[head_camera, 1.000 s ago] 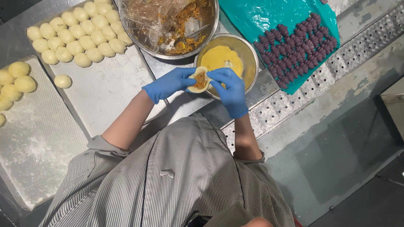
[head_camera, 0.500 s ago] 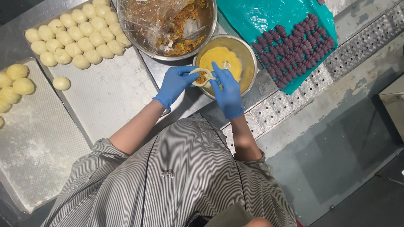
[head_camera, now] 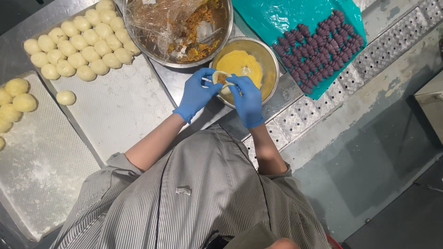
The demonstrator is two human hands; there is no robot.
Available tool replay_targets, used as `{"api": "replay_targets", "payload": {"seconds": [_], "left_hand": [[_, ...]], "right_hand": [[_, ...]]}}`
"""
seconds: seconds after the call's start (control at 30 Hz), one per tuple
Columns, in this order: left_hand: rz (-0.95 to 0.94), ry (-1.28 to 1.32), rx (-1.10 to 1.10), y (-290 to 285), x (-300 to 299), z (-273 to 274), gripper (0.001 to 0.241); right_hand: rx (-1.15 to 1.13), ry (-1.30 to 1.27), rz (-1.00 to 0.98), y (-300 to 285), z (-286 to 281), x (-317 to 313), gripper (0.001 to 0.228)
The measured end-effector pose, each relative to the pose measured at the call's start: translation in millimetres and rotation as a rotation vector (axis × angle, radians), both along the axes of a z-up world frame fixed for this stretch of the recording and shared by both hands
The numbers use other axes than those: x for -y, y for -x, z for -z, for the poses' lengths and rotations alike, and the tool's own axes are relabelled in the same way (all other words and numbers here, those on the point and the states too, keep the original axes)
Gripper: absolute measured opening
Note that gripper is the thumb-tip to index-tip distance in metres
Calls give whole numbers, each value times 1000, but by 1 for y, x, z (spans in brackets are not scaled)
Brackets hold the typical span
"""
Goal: Filling dough balls with a mixture and sealing them into buns.
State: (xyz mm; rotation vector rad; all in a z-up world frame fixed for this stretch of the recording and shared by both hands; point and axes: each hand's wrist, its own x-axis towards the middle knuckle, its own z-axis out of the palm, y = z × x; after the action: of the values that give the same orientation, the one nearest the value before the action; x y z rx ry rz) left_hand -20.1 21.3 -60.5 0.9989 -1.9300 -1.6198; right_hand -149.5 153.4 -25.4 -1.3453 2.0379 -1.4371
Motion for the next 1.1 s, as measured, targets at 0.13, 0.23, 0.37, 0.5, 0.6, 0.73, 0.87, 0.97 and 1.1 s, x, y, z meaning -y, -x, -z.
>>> {"api": "replay_targets", "payload": {"seconds": [0.13, 0.23, 0.37, 0.5, 0.6, 0.73, 0.87, 0.97, 1.1], "left_hand": [[-53, -91, -61, 6, -5, -7, 38], [-128, -24, -151, 8, -8, -8, 29], [10, 118, -94, 5, -9, -17, 25], [216, -11, -220, 0, -2, -24, 41], [225, 244, -224, 0, -5, -31, 36], [255, 257, -109, 5, -1, -39, 28], [226, 389, -217, 8, -10, -47, 36], [208, 478, -243, 12, -13, -52, 52], [315, 577, -168, 15, -8, -49, 61]], "right_hand": [[181, -126, 119, -3, -5, 2, 42], [-95, 7, 8, 0, 8, -2, 28], [-94, -3, -88, -1, 3, -7, 25], [-119, 5, -13, 3, 5, -8, 21], [5, -28, 63, 2, -3, -8, 18], [195, -76, 169, -2, -14, -6, 20], [152, 18, 171, 4, -8, -10, 21], [91, 25, 197, 4, -17, -11, 12], [-98, -39, 188, -2, -39, -13, 10]]}}
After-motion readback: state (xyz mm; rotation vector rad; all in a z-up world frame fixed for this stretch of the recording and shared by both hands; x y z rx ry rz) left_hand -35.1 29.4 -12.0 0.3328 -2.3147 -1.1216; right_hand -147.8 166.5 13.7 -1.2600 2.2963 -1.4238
